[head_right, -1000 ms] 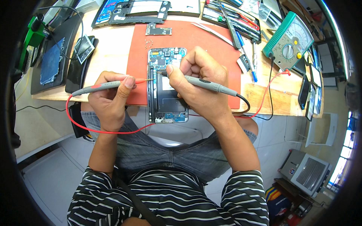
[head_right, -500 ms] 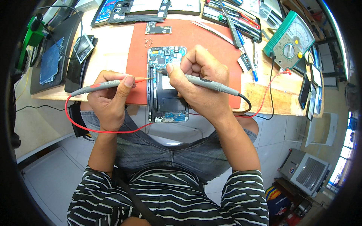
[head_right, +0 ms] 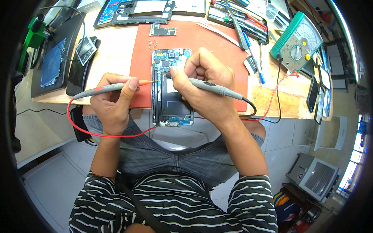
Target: The person uses a multimeter to test points on a disassembled mobile phone motherboard. They adjust the multimeter dial, hold the probes, and repeatedly touch different contacts on the board while seated at a cluttered workbench.
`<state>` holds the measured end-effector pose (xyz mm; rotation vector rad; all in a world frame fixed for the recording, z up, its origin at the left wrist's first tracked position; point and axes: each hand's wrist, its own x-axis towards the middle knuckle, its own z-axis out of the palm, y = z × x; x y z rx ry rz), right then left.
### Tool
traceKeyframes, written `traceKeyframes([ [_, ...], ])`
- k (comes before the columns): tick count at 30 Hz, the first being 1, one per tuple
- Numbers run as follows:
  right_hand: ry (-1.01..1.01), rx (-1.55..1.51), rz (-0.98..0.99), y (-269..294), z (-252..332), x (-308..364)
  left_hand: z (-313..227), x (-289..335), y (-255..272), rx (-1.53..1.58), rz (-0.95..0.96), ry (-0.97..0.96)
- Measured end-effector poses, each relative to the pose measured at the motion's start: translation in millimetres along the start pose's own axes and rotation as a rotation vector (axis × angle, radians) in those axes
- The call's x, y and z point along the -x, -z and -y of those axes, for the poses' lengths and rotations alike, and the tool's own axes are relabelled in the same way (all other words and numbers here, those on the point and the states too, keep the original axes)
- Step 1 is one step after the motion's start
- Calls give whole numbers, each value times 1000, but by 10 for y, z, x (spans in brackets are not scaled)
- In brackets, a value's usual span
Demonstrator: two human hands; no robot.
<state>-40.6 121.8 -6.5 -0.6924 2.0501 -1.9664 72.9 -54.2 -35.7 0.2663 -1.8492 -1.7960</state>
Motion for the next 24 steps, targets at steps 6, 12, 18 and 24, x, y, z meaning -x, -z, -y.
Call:
traceKeyframes([
  [6,-23,18,-23,1,-21,1,-17,-7,-7,6,-1,2],
  [12,-12,33,-52,-8,-56,0,-7,13,8,-42,-4,22],
  [18,92,139,19,56,-70,-13,24,21,-38,-28,-66,-19],
  [24,144,139,65,68,-17,-43,40,4,0,-83,-39,-8],
])
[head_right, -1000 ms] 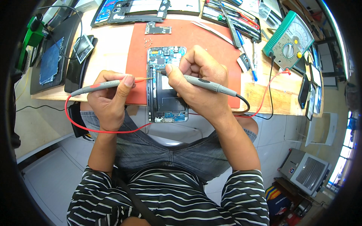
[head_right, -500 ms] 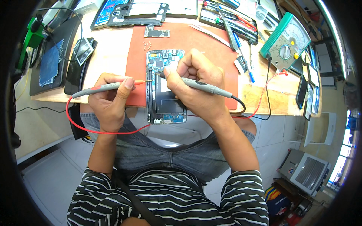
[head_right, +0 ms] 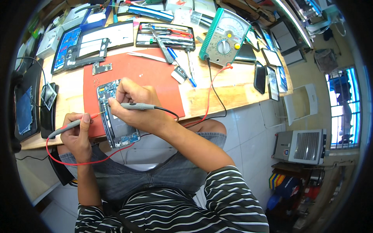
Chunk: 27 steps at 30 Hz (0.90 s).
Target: The person uses a multimeter to test points on a disassembled mobile phone motherboard. They adjust the multimeter dial, hold the probes, and repeatedly touch different contacts on the board while seated at a cluttered workbench.
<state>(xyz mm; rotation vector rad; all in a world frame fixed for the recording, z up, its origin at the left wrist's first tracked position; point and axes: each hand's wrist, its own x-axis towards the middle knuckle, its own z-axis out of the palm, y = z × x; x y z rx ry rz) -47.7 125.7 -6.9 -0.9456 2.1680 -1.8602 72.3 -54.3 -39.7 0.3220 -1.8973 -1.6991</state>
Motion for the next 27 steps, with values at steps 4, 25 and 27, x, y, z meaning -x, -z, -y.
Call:
traceKeyframes([
  [4,-13,-22,-7,-13,-3,19,37,22,11,15,-9,0],
  [25,-10,17,-13,-10,-14,11,14,11,-49,53,-25,-39],
  [27,-15,4,-11,-13,-16,12,4,21,-53,58,-22,-15],
])
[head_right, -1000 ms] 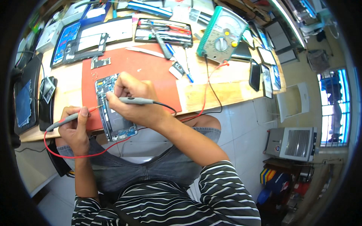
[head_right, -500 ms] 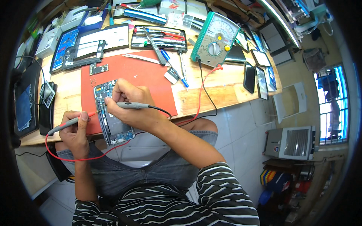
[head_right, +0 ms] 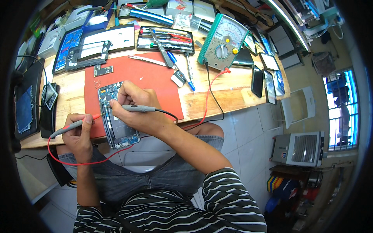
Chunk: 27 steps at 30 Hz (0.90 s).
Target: The person uses a multimeter to test points on a disassembled mobile phone motherboard. They adjust the multimeter dial, hold the probes, and repeatedly touch different contacts on the board while seated at a cluttered workbench.
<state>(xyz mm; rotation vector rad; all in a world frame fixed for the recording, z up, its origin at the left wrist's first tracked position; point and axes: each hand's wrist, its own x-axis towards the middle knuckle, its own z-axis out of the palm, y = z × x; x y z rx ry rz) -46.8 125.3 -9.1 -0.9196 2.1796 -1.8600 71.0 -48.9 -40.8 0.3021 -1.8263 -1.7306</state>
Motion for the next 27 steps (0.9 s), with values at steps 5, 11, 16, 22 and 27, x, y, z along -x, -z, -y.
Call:
traceKeyframes([
  [5,-35,-45,1,-10,-4,1,2,4,21,13,13,26],
  [11,-28,-22,5,0,20,1,18,8,61,17,38,46],
  [16,-3,-15,9,-4,17,4,6,18,69,21,26,88],
  [22,35,-6,15,-15,-5,-2,20,12,74,39,41,61],
  [27,-20,-41,2,-21,9,4,22,15,81,5,34,59],
])
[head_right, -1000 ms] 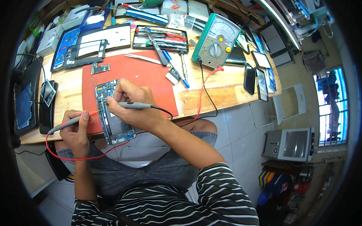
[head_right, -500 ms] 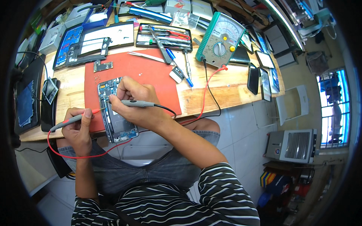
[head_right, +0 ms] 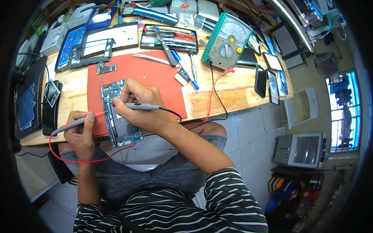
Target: The person uses a multimeter to test points on a disassembled mobile phone motherboard. They adjust the multimeter dial, hold the probes, and repeatedly touch different contacts on the board while seated at a cluttered workbench.
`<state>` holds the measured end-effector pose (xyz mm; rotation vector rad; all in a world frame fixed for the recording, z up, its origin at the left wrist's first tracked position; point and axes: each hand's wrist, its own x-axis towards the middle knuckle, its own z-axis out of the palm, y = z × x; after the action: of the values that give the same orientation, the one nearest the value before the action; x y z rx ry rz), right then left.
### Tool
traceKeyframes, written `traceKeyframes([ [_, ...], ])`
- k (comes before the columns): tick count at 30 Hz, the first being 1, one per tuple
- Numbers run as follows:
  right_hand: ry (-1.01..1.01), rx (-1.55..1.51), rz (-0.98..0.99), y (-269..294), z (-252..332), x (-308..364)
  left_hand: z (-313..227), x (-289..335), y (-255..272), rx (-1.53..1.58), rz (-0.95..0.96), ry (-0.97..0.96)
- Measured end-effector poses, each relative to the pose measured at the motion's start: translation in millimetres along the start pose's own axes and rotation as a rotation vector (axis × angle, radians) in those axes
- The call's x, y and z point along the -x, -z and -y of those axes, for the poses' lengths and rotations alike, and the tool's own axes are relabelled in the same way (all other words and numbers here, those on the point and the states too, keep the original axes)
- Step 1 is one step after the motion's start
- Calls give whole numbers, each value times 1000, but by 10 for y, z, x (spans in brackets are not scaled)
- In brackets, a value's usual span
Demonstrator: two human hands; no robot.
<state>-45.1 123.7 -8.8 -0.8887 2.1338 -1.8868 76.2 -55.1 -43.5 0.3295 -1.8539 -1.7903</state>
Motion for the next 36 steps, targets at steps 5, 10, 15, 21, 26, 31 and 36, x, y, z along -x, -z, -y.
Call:
traceKeyframes([
  [5,44,42,6,-2,-4,-9,3,-4,3,33,12,3],
  [10,51,38,10,5,-18,-1,22,4,19,9,10,-6],
  [15,30,8,17,4,-27,-5,-21,-13,13,-23,18,-12],
  [21,-2,85,13,41,-39,26,-74,-16,-74,-38,-24,-48],
  [26,-153,-88,-46,-23,26,48,-114,-25,-56,43,13,-19],
  [31,-110,-46,-6,-13,56,36,-125,-49,-47,30,59,-82],
  [36,-95,-89,-33,-35,44,44,-60,-52,-76,46,6,-101],
])
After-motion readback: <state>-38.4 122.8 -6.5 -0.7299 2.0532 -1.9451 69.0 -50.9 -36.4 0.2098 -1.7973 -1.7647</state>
